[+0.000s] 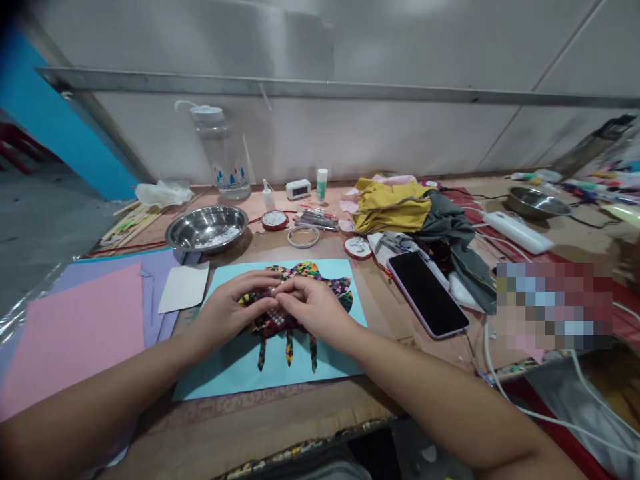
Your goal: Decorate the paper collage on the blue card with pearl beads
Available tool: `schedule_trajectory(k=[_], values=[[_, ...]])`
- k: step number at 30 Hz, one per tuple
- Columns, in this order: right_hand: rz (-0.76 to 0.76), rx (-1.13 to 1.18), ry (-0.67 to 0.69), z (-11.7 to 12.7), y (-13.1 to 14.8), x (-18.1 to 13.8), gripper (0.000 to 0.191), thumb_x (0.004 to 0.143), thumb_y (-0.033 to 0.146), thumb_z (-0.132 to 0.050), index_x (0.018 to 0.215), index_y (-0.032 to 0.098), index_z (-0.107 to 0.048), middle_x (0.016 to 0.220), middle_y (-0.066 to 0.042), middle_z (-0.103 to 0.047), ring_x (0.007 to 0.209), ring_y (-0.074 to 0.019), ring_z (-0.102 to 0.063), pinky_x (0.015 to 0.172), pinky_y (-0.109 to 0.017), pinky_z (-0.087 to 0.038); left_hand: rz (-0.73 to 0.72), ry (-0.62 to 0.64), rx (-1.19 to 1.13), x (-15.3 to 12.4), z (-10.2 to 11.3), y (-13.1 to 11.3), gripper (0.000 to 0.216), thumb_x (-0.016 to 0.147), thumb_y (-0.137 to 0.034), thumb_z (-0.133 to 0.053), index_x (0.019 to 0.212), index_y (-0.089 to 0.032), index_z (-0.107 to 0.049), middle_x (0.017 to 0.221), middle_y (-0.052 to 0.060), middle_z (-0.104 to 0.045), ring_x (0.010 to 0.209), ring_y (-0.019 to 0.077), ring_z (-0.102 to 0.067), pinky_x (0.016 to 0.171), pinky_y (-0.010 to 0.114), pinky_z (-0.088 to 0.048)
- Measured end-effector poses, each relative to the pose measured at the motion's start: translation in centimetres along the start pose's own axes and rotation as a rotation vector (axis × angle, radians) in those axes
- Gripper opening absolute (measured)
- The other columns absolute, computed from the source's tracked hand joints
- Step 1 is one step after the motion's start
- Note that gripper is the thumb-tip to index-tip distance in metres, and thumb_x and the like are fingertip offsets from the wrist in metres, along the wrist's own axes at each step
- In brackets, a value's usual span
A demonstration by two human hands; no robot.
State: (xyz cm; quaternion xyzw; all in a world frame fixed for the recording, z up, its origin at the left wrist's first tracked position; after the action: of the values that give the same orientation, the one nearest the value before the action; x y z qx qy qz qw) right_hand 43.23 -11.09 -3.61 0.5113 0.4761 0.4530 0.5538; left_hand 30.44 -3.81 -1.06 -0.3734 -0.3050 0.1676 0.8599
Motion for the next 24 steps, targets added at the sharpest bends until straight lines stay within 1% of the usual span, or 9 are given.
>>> schedule_trajectory(k=[3,9,12,15,18,20,21,23,24], values=[[-0.017,0.029,0.017,-0.1,-0.5,0.2,0.018,0.081,0.035,-0.070,0.088,0.019,-0.068,0.082,-0.002,-0.072,0.073,-0.0150,-0.067,0.070,-0.030,-0.053,-0.023,0.002,0.038,0.2,0.4,0.0,0.019,0.090,-0.029,-0.065,0.106,-0.024,-0.074,0.123,0.008,-0.069,0.113,0.0226,-0.066,0.100,0.045,-0.053],[-0.114,0.205,0.135,-1.2,-0.7,0.1,0.025,0.079,0.030,-0.072,0.101,0.019,-0.068,0.084,-0.003,-0.073,0.067,-0.0140,-0.071,0.071,-0.032,-0.058,-0.036,-0.009,0.095,0.6,1.7,0.2,0.016,0.090,-0.032,-0.065,0.099,-0.024,-0.077,0.117,0.007,-0.072,0.104,0.0213,-0.070,0.093,0.039,-0.056],[-0.121,0.144,0.180,-1.6,-0.6,0.1,0.028,0.085,0.025,-0.062,0.112,0.018,-0.065,0.083,-0.002,-0.072,0.064,-0.0126,-0.069,0.067,-0.030,-0.057,0.034,0.014,0.092,0.9,2.2,1.2,0.019,0.090,-0.037,-0.065,0.098,-0.024,-0.077,0.117,0.007,-0.072,0.103,0.0220,-0.070,0.091,0.039,-0.057],[-0.043,-0.073,0.133,-0.5,0.4,0.1,0.026,0.089,0.021,-0.054,0.113,0.019,-0.064,0.081,-0.002,-0.070,0.064,-0.0121,-0.067,0.066,-0.029,-0.054,0.092,0.043,0.156,1.1,2.7,2.9,0.025,0.088,-0.043,-0.065,0.099,-0.024,-0.078,0.118,0.008,-0.072,0.102,0.0235,-0.070,0.091,0.041,-0.057],[0.145,-0.508,-0.007,3.2,3.3,-0.2,0.023,0.089,0.026,-0.058,0.110,0.022,-0.066,0.093,-0.005,-0.071,0.078,-0.0160,-0.067,0.073,-0.031,-0.053,0.070,0.030,0.270,1.3,3.1,4.6,0.031,0.088,-0.049,-0.062,0.097,-0.023,-0.078,0.116,0.009,-0.072,0.103,0.0247,-0.069,0.094,0.042,-0.055],[0.219,-0.835,-0.080,6.8,5.3,-0.4,0.026,0.090,0.028,-0.058,0.115,0.022,-0.064,0.104,-0.008,-0.070,0.087,-0.0196,-0.067,0.079,-0.034,-0.052,0.053,0.057,0.297,1.4,2.9,5.4,0.034,0.089,-0.051,-0.060,0.092,-0.022,-0.078,0.110,0.009,-0.074,0.098,0.0241,-0.070,0.090,0.038,-0.056],[0.237,-0.994,-0.151,9.1,6.1,-0.3,0.031,0.089,0.024,-0.057,0.119,0.020,-0.062,0.113,-0.011,-0.068,0.093,-0.0215,-0.067,0.083,-0.036,-0.051,0.052,0.068,0.299,1.5,2.8,5.8,0.035,0.089,-0.051,-0.059,0.091,-0.022,-0.077,0.107,0.008,-0.075,0.095,0.0240,-0.071,0.088,0.037,-0.057],[0.174,-1.325,-0.316,13.8,6.8,0.2,0.054,0.084,0.019,-0.062,0.137,0.015,-0.052,0.140,-0.020,-0.052,0.115,-0.0306,-0.061,0.096,-0.042,-0.047,0.063,0.087,0.301,1.5,2.6,6.3,0.035,0.088,-0.052,-0.059,0.091,-0.022,-0.077,0.105,0.008,-0.075,0.094,0.0246,-0.071,0.086,0.036,-0.057],[0.081,-1.440,-0.343,16.0,6.5,0.7,0.071,0.079,0.018,-0.068,0.145,0.014,-0.043,0.151,-0.023,-0.040,0.126,-0.0352,-0.054,0.101,-0.044,-0.044,0.076,0.089,0.306,1.5,2.5,6.5,0.035,0.088,-0.052,-0.059,0.092,-0.022,-0.077,0.107,0.009,-0.075,0.095,0.0251,-0.071,0.087,0.037,-0.056]])
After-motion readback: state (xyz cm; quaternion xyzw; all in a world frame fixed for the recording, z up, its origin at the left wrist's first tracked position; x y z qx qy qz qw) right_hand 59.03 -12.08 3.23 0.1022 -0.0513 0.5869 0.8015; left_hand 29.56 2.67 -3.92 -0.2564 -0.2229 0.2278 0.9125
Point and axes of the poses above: each hand's wrist, its own x-axis towards the middle knuckle, its own z-axis out of the back of the hand, y = z × x, the point moved 6 cm from there along x, towards the middle knuckle
